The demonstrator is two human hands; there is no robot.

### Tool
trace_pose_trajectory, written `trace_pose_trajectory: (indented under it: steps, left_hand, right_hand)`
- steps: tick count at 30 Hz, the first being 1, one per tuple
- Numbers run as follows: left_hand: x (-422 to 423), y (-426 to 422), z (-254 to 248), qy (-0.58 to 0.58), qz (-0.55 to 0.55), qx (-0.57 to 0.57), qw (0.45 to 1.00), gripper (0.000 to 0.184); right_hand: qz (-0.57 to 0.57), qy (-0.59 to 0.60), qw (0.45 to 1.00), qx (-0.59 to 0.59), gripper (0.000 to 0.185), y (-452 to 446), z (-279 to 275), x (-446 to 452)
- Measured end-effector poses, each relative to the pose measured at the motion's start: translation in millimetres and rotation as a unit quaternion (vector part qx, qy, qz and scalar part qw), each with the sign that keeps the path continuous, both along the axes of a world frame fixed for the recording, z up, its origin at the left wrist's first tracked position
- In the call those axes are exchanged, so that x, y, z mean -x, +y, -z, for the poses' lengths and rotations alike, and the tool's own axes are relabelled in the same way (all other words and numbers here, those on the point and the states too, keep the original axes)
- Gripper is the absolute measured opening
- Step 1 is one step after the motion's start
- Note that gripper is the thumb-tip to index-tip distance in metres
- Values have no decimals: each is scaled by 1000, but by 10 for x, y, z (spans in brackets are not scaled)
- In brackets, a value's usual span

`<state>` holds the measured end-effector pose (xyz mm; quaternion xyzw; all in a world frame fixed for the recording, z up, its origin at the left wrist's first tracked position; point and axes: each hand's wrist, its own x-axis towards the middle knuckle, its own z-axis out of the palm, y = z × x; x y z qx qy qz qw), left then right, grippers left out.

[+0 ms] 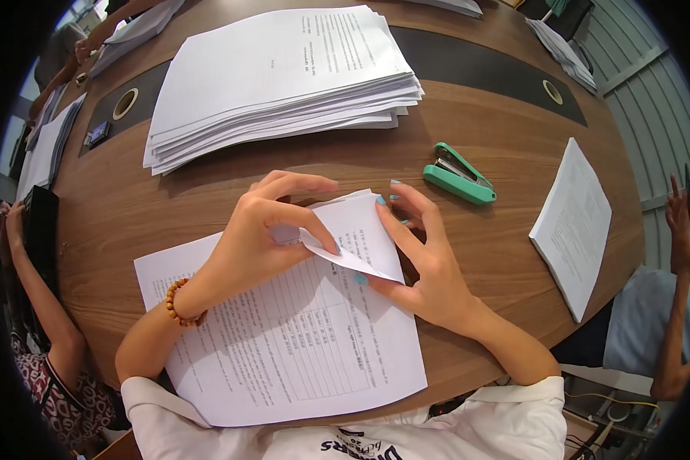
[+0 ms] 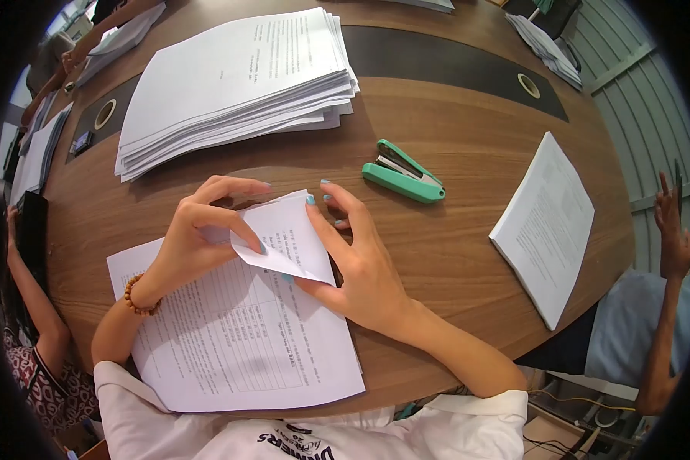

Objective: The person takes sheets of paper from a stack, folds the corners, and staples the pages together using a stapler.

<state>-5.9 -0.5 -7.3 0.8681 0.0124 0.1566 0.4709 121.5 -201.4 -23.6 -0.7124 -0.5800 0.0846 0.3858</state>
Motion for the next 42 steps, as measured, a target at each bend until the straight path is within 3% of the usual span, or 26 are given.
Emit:
trace_pose_trajectory:
  steps: [11,14,16,20,22,26,28,38,40,42]
  left_hand:
    - [20,4,-30,19,2,-44,999,29]
    - [-5,-44,-54,11,-3,-19,1000,25]
    - [-40,-115,-89,-3,-73,73,995,22]
    - [4,-74,-93,47,-37,88,994,24]
    - [13,-26,-51,1,15,-62,998,27]
    - [14,-3,-43,-5,38,-64,997,28]
    - [3,-31,-25,-15,21,5,1000,29]
    - [5,-4,-32,13,16,-33,999,34]
    - [3,2,-23,20,12,-26,999,23]
    - [-2,10,-8,19,14,-17,1000,23]
  right_hand:
    - [-6,16,1000,-15,66,-11,21,1]
    - [8,44,999,-20,70,-1,-32,33]
    - [25,78,996,-22,72,6,-51,39]
    - [15,45,999,-23,75,1,26,19]
    - [8,36,999,-28,74,-11,35,15]
    - [3,8,1000,-7,69,-9,-1,14]
    - [6,10,1000,-6,67,-10,-4,21]
    - [-6,-4,1000,-27,62,-15,9,0]
    - [-17,-21,999,-28,61,-20,1,5]
    - [-12,-48,999,-22,63,-22,-7,4]
